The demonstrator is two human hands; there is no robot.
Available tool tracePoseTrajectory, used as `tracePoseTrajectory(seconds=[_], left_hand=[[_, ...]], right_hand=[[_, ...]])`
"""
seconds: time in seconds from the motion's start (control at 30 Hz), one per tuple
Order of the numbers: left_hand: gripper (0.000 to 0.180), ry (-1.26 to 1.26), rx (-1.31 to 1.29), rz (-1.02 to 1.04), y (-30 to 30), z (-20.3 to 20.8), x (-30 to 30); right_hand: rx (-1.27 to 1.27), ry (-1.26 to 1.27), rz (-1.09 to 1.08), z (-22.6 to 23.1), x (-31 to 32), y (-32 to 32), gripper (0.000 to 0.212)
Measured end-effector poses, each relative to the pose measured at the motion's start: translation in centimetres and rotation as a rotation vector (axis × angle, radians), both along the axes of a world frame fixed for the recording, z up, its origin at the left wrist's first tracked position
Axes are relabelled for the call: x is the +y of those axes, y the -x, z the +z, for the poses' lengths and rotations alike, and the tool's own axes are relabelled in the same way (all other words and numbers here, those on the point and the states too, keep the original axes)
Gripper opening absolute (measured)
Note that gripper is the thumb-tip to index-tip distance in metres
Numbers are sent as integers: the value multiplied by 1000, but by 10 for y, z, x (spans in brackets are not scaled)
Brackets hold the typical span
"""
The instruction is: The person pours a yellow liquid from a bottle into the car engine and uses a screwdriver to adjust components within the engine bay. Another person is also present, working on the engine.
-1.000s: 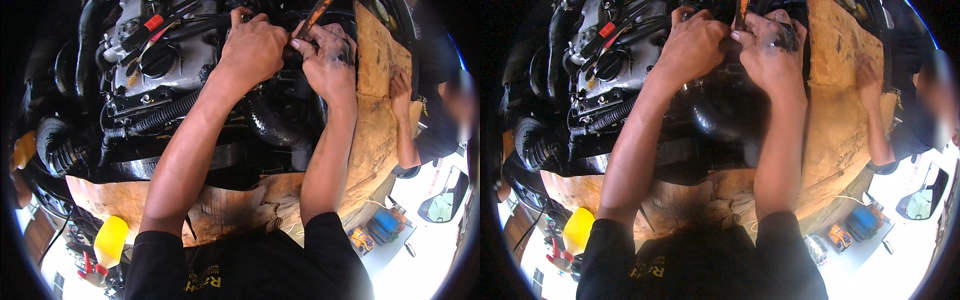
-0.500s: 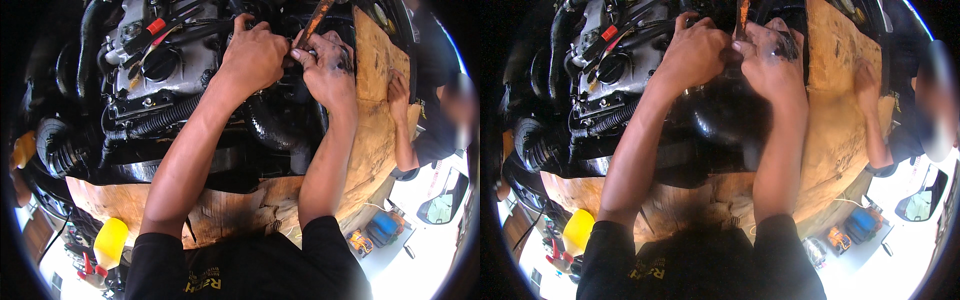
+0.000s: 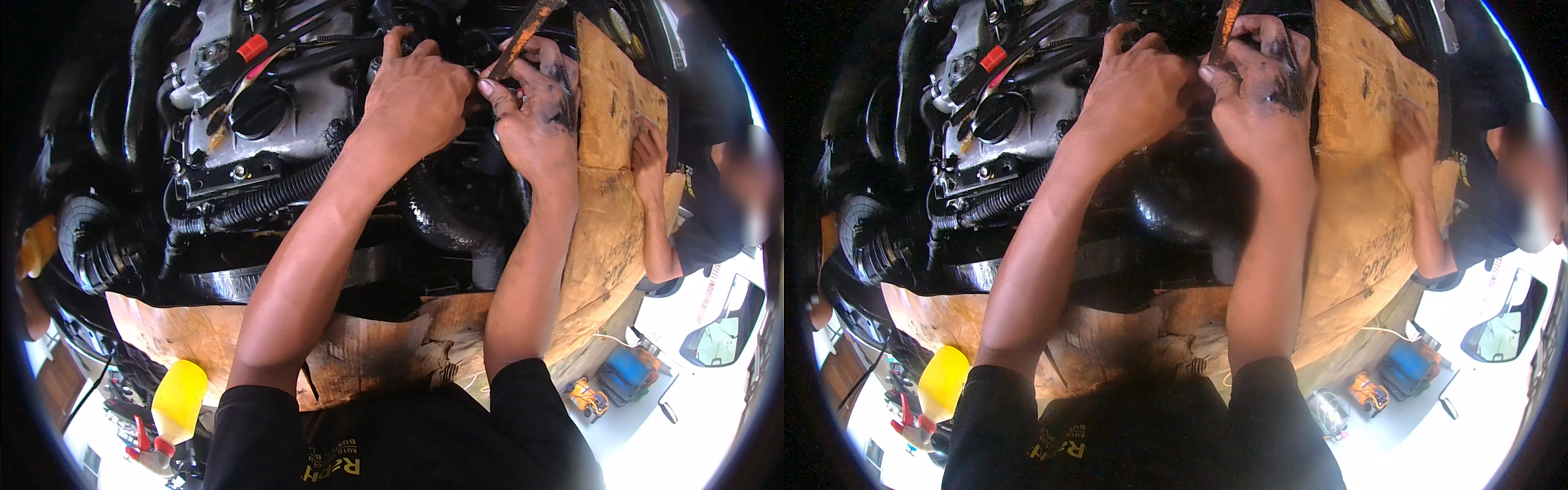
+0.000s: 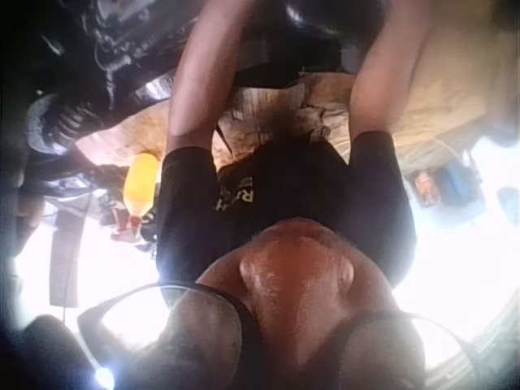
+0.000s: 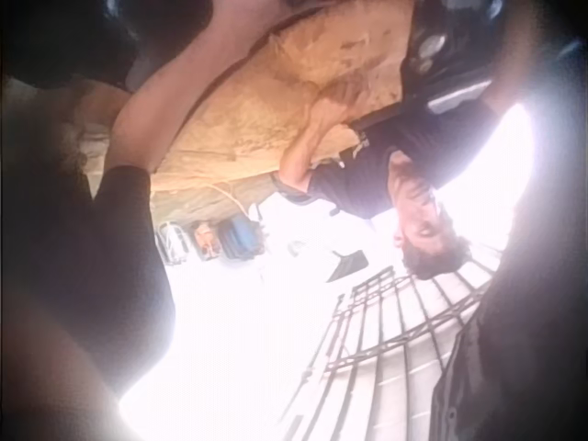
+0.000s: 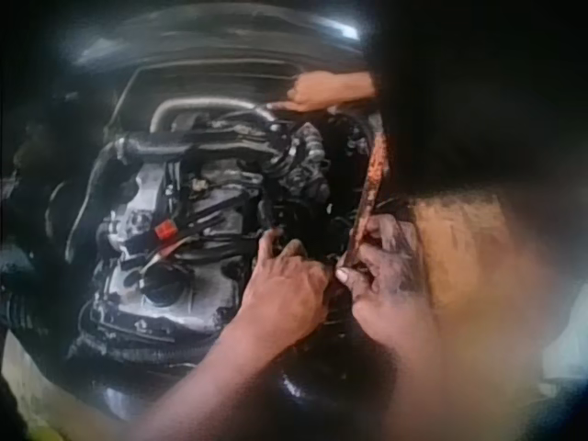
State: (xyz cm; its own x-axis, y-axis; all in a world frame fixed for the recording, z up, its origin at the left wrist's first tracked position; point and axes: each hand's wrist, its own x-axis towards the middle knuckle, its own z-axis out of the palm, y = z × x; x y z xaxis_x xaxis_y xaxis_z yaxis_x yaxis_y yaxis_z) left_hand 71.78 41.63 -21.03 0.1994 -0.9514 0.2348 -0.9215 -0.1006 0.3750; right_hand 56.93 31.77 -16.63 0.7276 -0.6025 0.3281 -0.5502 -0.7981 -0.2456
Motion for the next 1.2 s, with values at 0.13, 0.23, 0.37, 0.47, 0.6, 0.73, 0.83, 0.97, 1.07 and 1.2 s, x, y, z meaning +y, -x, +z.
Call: tracePoseTrajectory(seconds=[0.13,0.23,0.37,0.47,0.6,0.73,0.83,0.97,1.07,1.2], left_hand=[[16,-24,9,-31,-3,1,1],[19,-85,-76,54,5,11,-3],[21,40,-76,58,6,2,-3],[21,-59,-40,4,4,3,-3],[18,-110,-6,-59,1,7,0],[15,-56,-99,22,7,9,-2],[13,33,-105,54,8,2,-4],[13,-8,-46,-36,1,-4,0],[14,-26,-70,-43,0,-2,0],[17,116,5,-3,-5,4,1]], right_hand=[[-56,10,55,0,-4,1,16],[-187,-47,64,3,0,-2,16],[-332,-321,27,5,1,-6,16],[-248,-243,-3,5,-1,-4,18],[-220,-336,-42,8,0,-3,19],[-289,-220,76,-2,-8,0,23],[-318,-296,27,0,-5,1,23],[-242,-377,-40,5,0,-2,21],[-228,-342,-22,7,2,-4,19],[-234,-118,-9,6,0,-2,22]])
